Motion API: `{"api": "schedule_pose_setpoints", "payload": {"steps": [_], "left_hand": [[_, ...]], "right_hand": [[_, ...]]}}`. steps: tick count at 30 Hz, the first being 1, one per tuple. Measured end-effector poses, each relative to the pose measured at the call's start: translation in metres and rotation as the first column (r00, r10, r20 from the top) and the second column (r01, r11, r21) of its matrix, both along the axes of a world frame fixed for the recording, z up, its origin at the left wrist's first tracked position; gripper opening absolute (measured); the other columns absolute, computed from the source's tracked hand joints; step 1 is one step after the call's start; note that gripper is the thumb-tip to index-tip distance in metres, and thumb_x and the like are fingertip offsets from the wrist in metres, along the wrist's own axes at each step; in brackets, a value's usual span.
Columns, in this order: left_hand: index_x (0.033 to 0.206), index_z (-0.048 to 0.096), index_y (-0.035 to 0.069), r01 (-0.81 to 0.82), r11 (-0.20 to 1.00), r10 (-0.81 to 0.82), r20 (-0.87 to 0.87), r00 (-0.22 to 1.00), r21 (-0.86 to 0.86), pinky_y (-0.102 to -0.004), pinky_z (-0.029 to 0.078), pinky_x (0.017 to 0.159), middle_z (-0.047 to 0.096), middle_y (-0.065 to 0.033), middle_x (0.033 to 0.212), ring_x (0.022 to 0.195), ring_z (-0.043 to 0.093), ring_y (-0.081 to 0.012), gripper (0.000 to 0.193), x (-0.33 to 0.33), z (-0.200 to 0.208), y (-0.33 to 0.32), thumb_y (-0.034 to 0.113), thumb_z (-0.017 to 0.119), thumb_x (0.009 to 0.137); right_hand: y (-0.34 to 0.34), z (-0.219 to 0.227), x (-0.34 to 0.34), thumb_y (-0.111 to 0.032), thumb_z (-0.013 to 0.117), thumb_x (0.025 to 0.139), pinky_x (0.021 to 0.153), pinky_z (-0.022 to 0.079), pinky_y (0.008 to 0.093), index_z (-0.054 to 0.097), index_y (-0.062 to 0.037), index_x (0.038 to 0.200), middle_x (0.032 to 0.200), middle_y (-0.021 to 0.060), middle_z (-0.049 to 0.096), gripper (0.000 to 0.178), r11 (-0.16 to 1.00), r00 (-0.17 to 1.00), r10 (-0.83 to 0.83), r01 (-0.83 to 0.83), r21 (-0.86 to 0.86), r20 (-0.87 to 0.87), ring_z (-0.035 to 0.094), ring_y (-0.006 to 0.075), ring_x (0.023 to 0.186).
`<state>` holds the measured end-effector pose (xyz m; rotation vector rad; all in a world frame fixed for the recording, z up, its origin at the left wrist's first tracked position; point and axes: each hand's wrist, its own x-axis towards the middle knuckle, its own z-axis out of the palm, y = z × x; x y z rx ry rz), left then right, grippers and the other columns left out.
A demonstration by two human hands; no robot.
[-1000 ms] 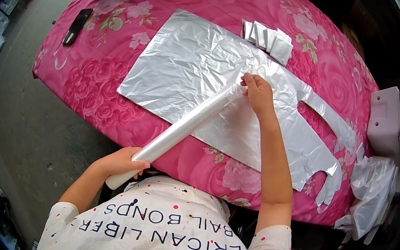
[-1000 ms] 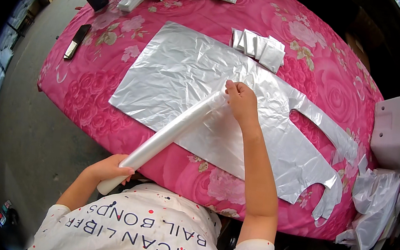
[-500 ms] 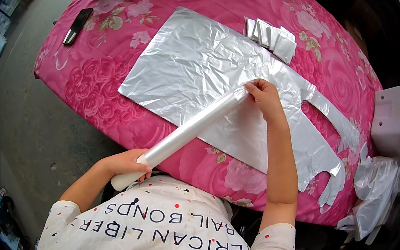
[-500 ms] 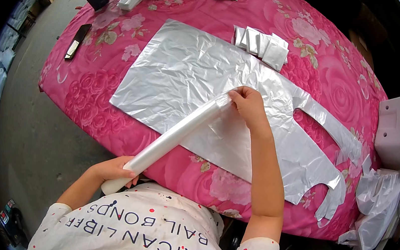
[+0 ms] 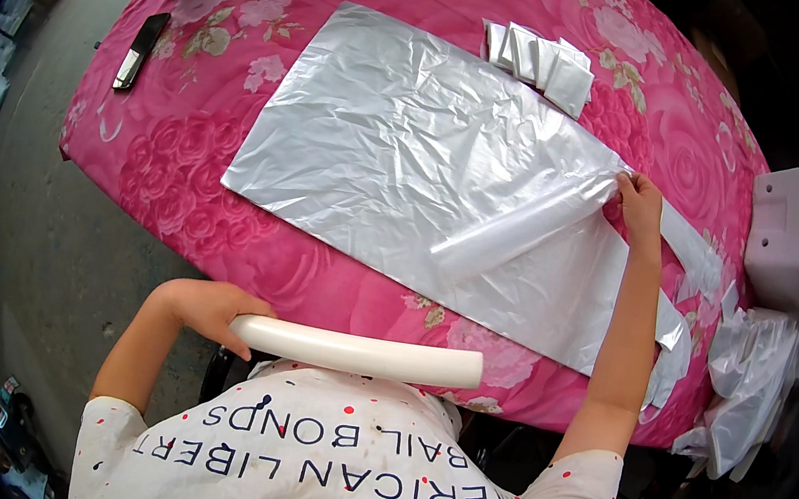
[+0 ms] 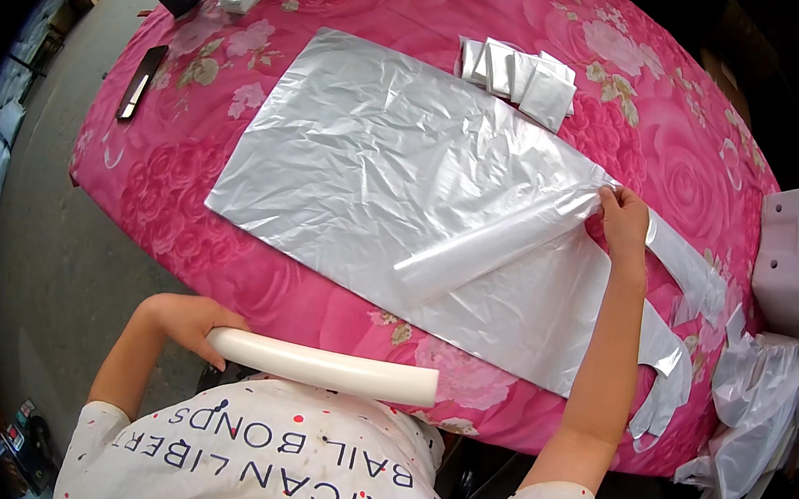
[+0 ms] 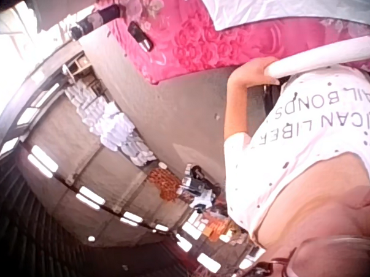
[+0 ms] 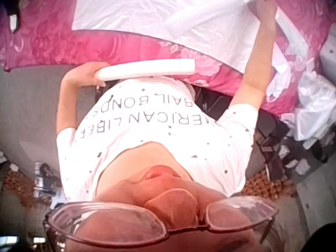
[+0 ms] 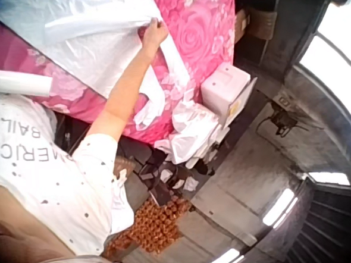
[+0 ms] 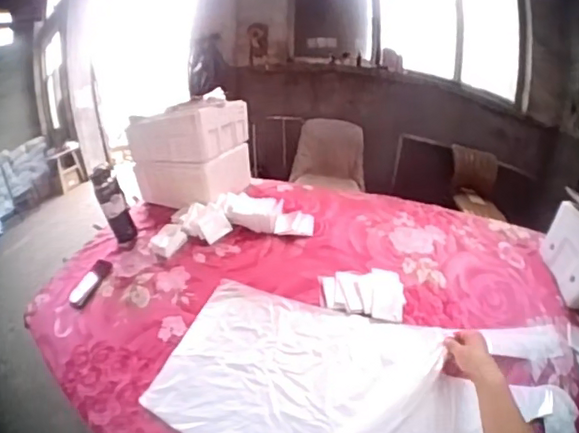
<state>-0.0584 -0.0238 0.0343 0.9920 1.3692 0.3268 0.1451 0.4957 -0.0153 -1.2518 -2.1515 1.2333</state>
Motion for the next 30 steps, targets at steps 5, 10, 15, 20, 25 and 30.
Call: {"api": "schedule_pose_setpoints", "payload": {"steps": [5, 10, 15, 20, 25, 30], "left_hand": [[0.107, 0.057, 0.009, 0.305, 0.866, -0.023, -0.576, 0.817, 0.397, -0.038, 0.045, 0.075, 0.062, -0.0103, 0.09, 0.085, 0.058, -0.0302, 0.047, -0.002, 0.017, 0.11, 0.014, 0.073, 0.063], [0.118, 0.052, 0.006, 0.483, 0.534, 0.392, -0.709, 0.586, 0.695, -0.039, 0.043, 0.087, 0.056, -0.0117, 0.109, 0.102, 0.054, -0.0272, 0.055, 0.008, -0.008, 0.171, 0.019, 0.071, 0.069], [0.131, 0.037, -0.003, 0.515, 0.464, 0.107, -0.623, 0.775, 0.72, -0.0407, 0.029, 0.105, 0.036, -0.0173, 0.136, 0.126, 0.035, -0.0298, 0.074, 0.056, -0.041, 0.168, 0.046, 0.057, 0.078], [0.137, 0.027, -0.005, 0.546, 0.545, 0.092, -0.692, 0.716, 0.636, -0.0427, 0.014, 0.111, 0.019, -0.0198, 0.147, 0.137, 0.018, -0.0293, 0.096, 0.084, -0.066, 0.151, 0.066, 0.045, 0.075], [0.137, 0.028, -0.003, 0.57, 0.529, 0.079, -0.706, 0.704, 0.628, -0.0436, 0.015, 0.11, 0.021, -0.0204, 0.146, 0.137, 0.019, -0.0302, 0.096, 0.085, -0.065, 0.15, 0.067, 0.045, 0.074], [0.137, 0.03, 0.0, 0.525, 0.544, 0.107, -0.674, 0.731, 0.655, -0.0452, 0.016, 0.109, 0.023, -0.0203, 0.145, 0.135, 0.021, -0.0326, 0.093, 0.092, -0.07, 0.139, 0.069, 0.038, 0.077]], "right_hand": [[-0.038, 0.002, -0.045, -0.015, 0.06, 0.084, 0.056, 0.041, 0.0223, 0.062, 0.0015, 0.084, 0.067, 0.0002, 0.057, 0.016, 0.985, 0.986, 0.169, -0.169, -0.045, -0.007, 0.05, 0.007, 0.058], [-0.049, 0.001, -0.07, -0.013, 0.06, 0.084, 0.056, 0.04, 0.0226, 0.061, 0.0014, 0.082, 0.066, -0.0005, 0.054, 0.015, 0.963, 0.966, 0.259, -0.259, -0.071, -0.013, 0.048, 0.0066, 0.059], [-0.048, 0.002, -0.077, -0.014, 0.059, 0.085, 0.057, 0.04, 0.0229, 0.061, 0.0012, 0.084, 0.068, -0.0007, 0.055, 0.015, 0.942, 0.95, 0.309, -0.311, -0.123, -0.033, 0.049, 0.0069, 0.061], [-0.043, -0.003, -0.079, -0.017, 0.06, 0.085, 0.06, 0.041, 0.023, 0.061, 0.0011, 0.089, 0.073, 0.0007, 0.057, 0.019, 0.944, 0.954, 0.292, -0.299, -0.136, -0.071, 0.05, 0.0076, 0.064], [-0.058, 0.01, -0.076, -0.021, 0.059, 0.086, 0.071, 0.046, 0.0288, 0.06, 0.001, 0.101, 0.098, 0.0102, 0.061, 0.027, 0.981, 0.991, -0.031, 0.055, 0.184, -0.127, 0.057, 0.0151, 0.078], [-0.148, 0.032, -0.041, -0.021, 0.063, 0.081, 0.086, 0.043, 0.0368, 0.057, -0.0022, 0.11, 0.106, 0.0161, 0.057, 0.035, 0.817, 0.886, 0.462, -0.411, 0.405, -0.034, 0.055, 0.0307, 0.096]]}}
